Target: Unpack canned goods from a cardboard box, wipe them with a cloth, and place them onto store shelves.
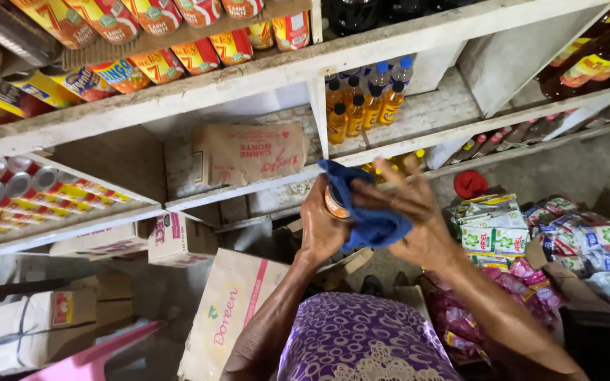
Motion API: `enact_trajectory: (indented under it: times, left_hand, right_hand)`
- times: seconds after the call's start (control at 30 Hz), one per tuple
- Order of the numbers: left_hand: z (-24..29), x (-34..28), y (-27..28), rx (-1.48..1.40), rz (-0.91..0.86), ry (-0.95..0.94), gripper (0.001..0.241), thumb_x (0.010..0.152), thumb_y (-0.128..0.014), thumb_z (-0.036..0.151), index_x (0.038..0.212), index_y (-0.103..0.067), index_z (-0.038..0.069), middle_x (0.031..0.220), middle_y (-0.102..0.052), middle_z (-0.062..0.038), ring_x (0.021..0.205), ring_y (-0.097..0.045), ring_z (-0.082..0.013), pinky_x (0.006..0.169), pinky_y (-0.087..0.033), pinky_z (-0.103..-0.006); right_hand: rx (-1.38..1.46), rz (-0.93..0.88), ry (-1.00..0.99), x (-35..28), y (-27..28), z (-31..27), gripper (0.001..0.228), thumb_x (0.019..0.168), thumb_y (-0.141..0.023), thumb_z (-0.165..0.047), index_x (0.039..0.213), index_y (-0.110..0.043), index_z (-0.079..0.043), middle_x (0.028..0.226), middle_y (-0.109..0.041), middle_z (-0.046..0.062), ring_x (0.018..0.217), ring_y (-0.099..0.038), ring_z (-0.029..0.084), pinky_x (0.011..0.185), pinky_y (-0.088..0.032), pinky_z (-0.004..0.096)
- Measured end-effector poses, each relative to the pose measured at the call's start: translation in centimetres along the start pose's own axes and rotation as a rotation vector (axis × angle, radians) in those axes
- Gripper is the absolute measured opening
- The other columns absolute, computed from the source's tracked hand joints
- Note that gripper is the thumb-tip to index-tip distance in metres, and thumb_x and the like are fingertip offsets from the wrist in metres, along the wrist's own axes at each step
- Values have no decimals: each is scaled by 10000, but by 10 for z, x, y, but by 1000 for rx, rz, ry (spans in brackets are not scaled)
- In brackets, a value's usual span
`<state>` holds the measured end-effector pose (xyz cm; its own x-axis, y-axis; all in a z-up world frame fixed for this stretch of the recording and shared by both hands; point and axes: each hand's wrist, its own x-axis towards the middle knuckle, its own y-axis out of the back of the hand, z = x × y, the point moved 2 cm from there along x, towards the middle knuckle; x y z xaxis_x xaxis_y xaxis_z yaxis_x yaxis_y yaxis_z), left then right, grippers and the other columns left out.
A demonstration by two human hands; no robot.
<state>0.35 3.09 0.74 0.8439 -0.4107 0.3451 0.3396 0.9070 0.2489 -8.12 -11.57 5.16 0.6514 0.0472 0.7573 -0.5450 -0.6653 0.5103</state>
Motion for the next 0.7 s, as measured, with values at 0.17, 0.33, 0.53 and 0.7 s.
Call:
enact_trajectory:
  times: [0.17, 0.33, 0.53, 0.7]
  left_hand:
    - [13, -3, 2, 70, -96, 163, 527, 667, -804, 278, 1115, -582, 112, 955, -671, -221, 962, -678, -488, 804, -545, -563]
    - [-18, -9, 2, 3, -118, 248, 509, 685, -804, 362, 1093, -605, 131, 977, -690, -190, 996, -685, -453, 826, -569, -541]
    - [23, 1, 6, 11, -95, 387, 521, 635, -832, 295, 1072, -621, 105, 953, -710, -196, 999, -709, -423, 819, -565, -517]
    - [7, -4, -4, 66, -244, 137, 658, 618, -892, 343, 1073, -588, -22, 937, -730, -162, 748, -747, -260, 657, -639, -364]
  right_hand:
    - [-266, -53, 82, 0, 2, 22, 339, 1005, -546, -216, 1292, -726, -229, 1464, -625, -42, 1504, -383, 324, 1273, -93, 548]
    - [118, -44, -21, -1, -17, 4, 401, 922, -599, -111, 1287, -718, -228, 1466, -610, -32, 1518, -351, 309, 1280, -116, 517]
    - [-147, -138, 65, -5, 3, 34, 386, 917, -601, -147, 1269, -730, -241, 1482, -608, -32, 1518, -364, 307, 1272, -127, 528]
    - [154, -76, -43, 3, -20, 17, 305, 974, -599, -207, 1239, -749, -186, 1480, -602, 15, 1521, -335, 336, 1254, -180, 520]
